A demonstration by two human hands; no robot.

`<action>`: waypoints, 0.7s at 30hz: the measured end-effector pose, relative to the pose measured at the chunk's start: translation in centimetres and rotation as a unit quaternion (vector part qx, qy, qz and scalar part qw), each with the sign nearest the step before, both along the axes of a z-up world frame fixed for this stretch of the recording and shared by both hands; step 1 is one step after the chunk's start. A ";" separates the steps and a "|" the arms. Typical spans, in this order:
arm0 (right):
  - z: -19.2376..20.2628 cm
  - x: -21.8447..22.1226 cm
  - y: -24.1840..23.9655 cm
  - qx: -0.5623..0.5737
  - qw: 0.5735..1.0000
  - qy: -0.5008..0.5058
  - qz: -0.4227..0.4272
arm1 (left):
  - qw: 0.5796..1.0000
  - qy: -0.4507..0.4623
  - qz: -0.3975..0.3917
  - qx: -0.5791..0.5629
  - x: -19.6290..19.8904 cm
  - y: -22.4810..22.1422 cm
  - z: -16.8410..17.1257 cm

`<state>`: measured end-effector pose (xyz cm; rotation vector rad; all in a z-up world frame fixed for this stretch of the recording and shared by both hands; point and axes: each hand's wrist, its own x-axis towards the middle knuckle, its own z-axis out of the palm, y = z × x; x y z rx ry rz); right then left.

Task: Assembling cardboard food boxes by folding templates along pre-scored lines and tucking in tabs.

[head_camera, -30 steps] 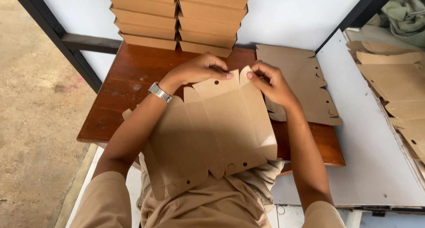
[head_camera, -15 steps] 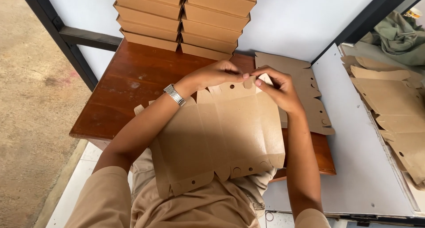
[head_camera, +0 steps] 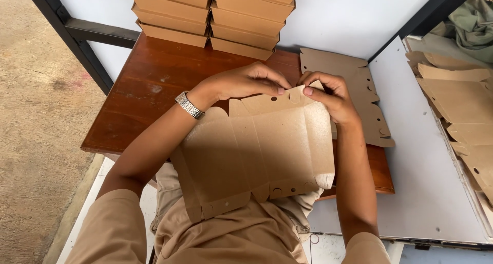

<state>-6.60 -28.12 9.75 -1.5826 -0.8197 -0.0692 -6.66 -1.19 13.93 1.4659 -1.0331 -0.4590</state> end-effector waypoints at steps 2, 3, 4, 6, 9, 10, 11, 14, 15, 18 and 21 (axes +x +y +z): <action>0.3 -0.3 -0.1 -0.005 1.000 0.001 -0.002 | 1.000 0.013 0.002 0.000 0.1 -0.2 -0.4; 0.4 -0.3 -0.1 -0.010 1.000 0.000 -0.002 | 1.000 0.024 0.006 0.000 0.2 -0.3 -0.5; 0.4 -0.2 -0.3 -0.009 1.000 0.001 -0.002 | 1.000 0.025 0.006 0.001 0.5 -0.4 -0.9; 0.2 -0.1 -0.6 -0.008 1.000 0.009 -0.009 | 0.999 0.039 0.017 0.001 1.2 -0.7 -1.6; -0.2 1.0 -1.8 -0.008 1.000 0.022 0.009 | 0.997 0.065 0.028 -0.012 1.9 -1.0 -2.4; 0.1 0.8 -1.6 -0.008 1.000 0.024 0.008 | 0.997 0.067 0.027 -0.012 2.4 -1.1 -2.9; 0.4 0.5 -1.4 -0.005 1.000 0.024 0.007 | 0.998 0.061 0.024 -0.007 2.9 -1.3 -3.4; 0.9 0.1 -1.1 -0.016 0.999 0.028 0.004 | 0.998 0.054 0.021 0.004 3.0 -1.3 -3.7; 1.0 0.0 -1.0 -0.029 0.999 0.033 0.002 | 0.998 0.052 0.023 0.010 2.8 -1.2 -3.5; 0.0 0.3 -2.2 -0.061 0.997 0.037 0.009 | 0.999 0.020 0.013 0.043 1.8 -0.9 -2.3; 0.5 0.4 -1.7 -0.094 0.995 0.034 -0.013 | 0.994 -0.060 -0.007 0.094 1.2 0.5 -0.6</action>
